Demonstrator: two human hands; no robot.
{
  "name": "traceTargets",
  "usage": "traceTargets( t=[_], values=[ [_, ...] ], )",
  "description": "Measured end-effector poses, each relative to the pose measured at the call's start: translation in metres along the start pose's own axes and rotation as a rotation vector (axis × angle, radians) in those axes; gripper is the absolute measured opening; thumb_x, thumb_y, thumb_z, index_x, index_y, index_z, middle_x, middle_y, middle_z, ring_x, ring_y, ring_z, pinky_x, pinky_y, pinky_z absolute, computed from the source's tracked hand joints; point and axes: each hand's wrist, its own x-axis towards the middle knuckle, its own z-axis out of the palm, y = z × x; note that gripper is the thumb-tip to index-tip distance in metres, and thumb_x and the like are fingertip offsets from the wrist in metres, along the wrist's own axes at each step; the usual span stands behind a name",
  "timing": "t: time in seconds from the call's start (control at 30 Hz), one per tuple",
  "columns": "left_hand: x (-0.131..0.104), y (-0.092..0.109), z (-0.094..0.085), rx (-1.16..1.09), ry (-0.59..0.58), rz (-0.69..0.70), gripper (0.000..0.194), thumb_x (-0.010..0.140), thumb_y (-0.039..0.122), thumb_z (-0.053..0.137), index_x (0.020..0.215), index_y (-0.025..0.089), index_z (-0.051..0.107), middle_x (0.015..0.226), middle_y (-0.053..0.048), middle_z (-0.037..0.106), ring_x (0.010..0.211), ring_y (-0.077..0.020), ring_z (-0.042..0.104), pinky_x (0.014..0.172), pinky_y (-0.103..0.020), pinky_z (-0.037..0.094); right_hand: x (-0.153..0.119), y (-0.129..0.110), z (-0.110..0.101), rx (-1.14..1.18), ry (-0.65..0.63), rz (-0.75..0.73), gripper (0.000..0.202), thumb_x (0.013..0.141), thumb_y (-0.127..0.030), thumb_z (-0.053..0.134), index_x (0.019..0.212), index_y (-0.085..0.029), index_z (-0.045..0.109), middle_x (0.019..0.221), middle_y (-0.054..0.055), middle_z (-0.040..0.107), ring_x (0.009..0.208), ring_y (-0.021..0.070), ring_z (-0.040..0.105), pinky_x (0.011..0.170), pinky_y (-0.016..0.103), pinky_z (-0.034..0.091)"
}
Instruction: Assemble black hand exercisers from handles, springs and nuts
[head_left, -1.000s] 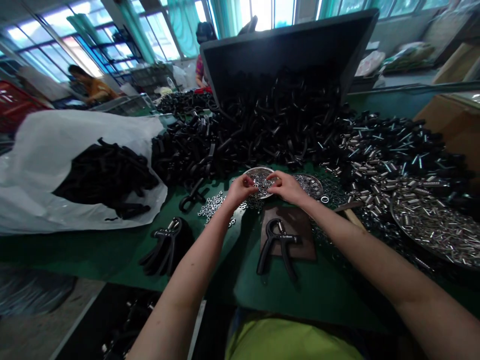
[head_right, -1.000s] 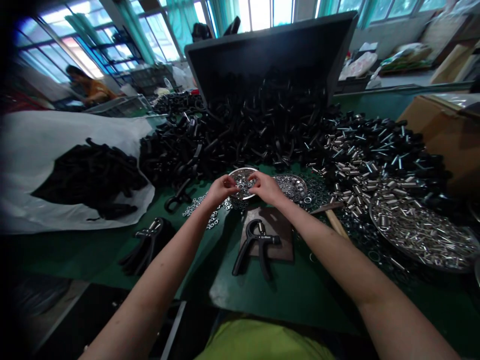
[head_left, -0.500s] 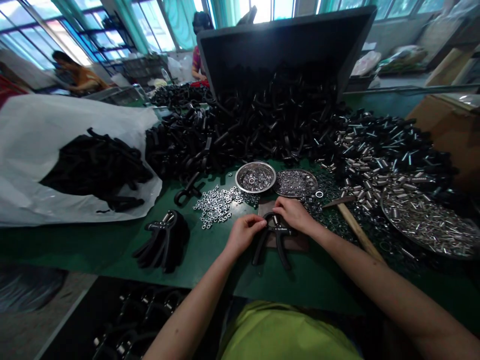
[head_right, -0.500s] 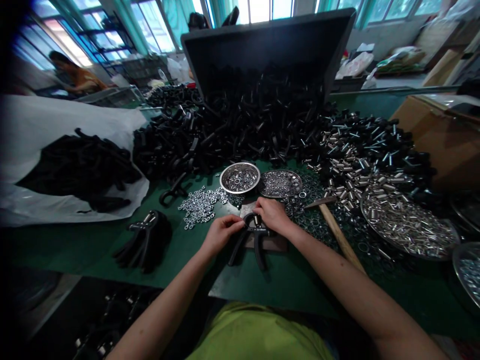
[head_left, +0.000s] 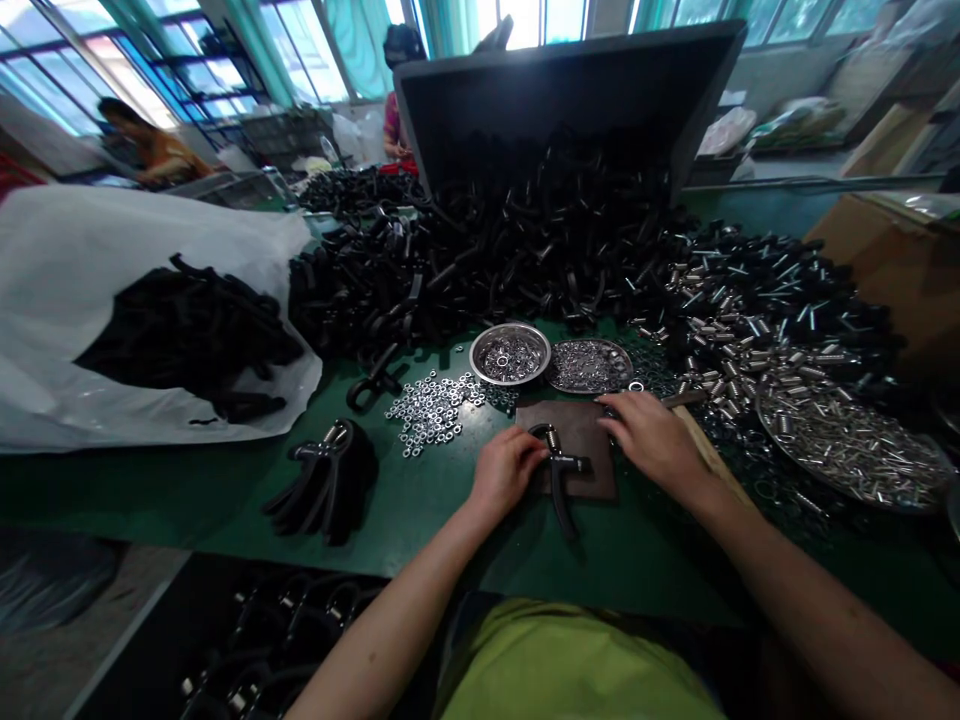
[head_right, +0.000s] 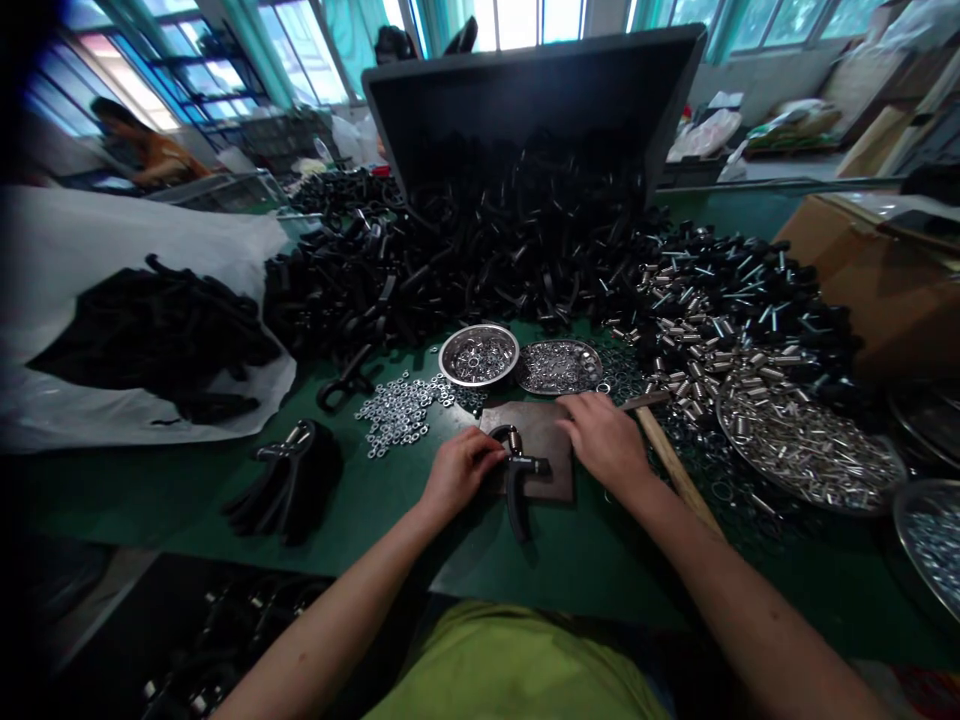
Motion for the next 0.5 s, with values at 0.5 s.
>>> traceTargets(
  t=[0.5],
  values=[
    [-0.029,0.025,-0.013,0.48,-0.196,-0.013,0.043,0.091,0.022,0.042,0.131,0.035,0.042,0.123,-0.006,0.052,0.099,-0.0207,0.054,0.056,-0.022,0.043,-0.046,0.047,-0.032,0.084,-0.093,0.503,0.044,0.094,-0.032,0.029,0.133,-0.018,0.044,0.095,0.014,0.064,0.068,0.0219,0.063,0.058,0.033,0.047]
  ],
)
